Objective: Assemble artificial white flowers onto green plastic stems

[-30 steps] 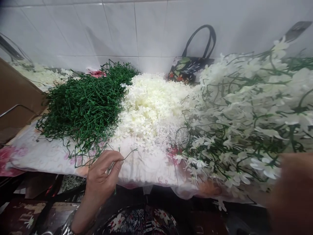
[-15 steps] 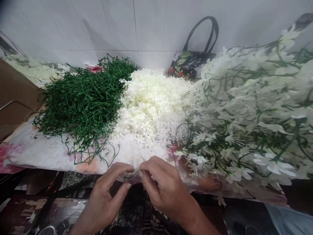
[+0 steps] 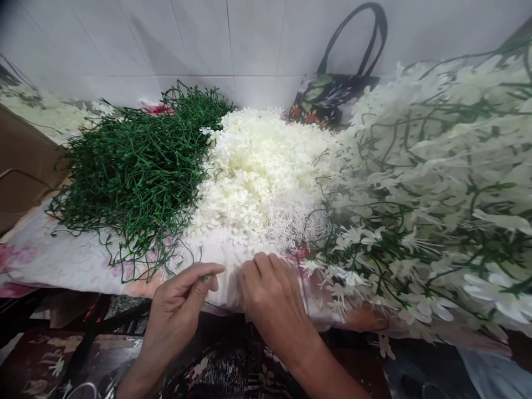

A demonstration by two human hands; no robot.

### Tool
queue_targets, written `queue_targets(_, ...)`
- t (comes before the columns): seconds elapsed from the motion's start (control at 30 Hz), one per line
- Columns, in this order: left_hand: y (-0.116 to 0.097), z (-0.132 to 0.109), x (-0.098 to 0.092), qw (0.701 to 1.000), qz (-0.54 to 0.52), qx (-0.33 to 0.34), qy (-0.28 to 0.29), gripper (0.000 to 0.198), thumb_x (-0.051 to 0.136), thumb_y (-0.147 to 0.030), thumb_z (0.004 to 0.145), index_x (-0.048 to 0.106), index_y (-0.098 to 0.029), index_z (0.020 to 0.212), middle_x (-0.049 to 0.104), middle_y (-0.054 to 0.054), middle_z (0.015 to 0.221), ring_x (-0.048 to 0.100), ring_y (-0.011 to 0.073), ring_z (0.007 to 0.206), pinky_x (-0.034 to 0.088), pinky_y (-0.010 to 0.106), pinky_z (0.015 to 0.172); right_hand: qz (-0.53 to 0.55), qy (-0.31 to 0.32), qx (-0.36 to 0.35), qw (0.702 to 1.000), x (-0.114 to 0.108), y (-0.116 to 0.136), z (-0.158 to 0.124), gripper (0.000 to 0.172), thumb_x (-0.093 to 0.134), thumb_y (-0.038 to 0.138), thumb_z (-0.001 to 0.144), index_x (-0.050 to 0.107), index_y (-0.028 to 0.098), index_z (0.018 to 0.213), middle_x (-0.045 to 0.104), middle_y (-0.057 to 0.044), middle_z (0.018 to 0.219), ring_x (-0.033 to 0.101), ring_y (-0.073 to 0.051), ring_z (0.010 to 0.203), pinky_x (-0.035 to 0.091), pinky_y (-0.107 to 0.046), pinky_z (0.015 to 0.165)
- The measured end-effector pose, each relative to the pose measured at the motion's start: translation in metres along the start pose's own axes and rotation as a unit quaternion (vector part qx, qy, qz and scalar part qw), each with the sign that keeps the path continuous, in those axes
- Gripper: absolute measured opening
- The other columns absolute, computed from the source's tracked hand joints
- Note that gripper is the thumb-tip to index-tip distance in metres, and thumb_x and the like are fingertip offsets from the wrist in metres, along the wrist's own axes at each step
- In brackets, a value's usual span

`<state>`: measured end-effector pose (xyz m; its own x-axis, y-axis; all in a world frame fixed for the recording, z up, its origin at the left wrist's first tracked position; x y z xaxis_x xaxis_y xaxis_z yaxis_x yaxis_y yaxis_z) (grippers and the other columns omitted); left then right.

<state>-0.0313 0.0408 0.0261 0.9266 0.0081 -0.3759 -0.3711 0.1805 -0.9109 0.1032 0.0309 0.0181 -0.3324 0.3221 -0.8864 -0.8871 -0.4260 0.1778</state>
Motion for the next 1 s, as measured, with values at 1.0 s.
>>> queue_targets(1.0, -0.011, 0.040, 0.016, 0.973, 0.225, 0.051, 0.009, 0.016, 0.047, -0.009, 0.078, 0.060, -0.017, 0.075, 0.063, 0.003, 0.068, 0.060, 0.0169, 0.062, 0.044, 0.027, 0.059, 0.275, -0.113, 0.005, 0.955, -0.007, -0.011, -0.015, 0.016, 0.046, 0.003, 0.084, 0.054, 0.017, 0.087, 0.054, -0.002, 0.065, 0.051, -0.013, 0.060, 0.043, -0.024, 0.054)
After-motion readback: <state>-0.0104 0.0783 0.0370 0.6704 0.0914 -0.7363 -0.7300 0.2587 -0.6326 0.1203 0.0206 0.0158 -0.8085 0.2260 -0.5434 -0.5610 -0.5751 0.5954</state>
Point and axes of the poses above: each hand's wrist, its own z-axis towards the middle knuckle, its own x-axis out of the palm, y = z × x, the point moved 6 cm from there along z, towards the middle knuckle
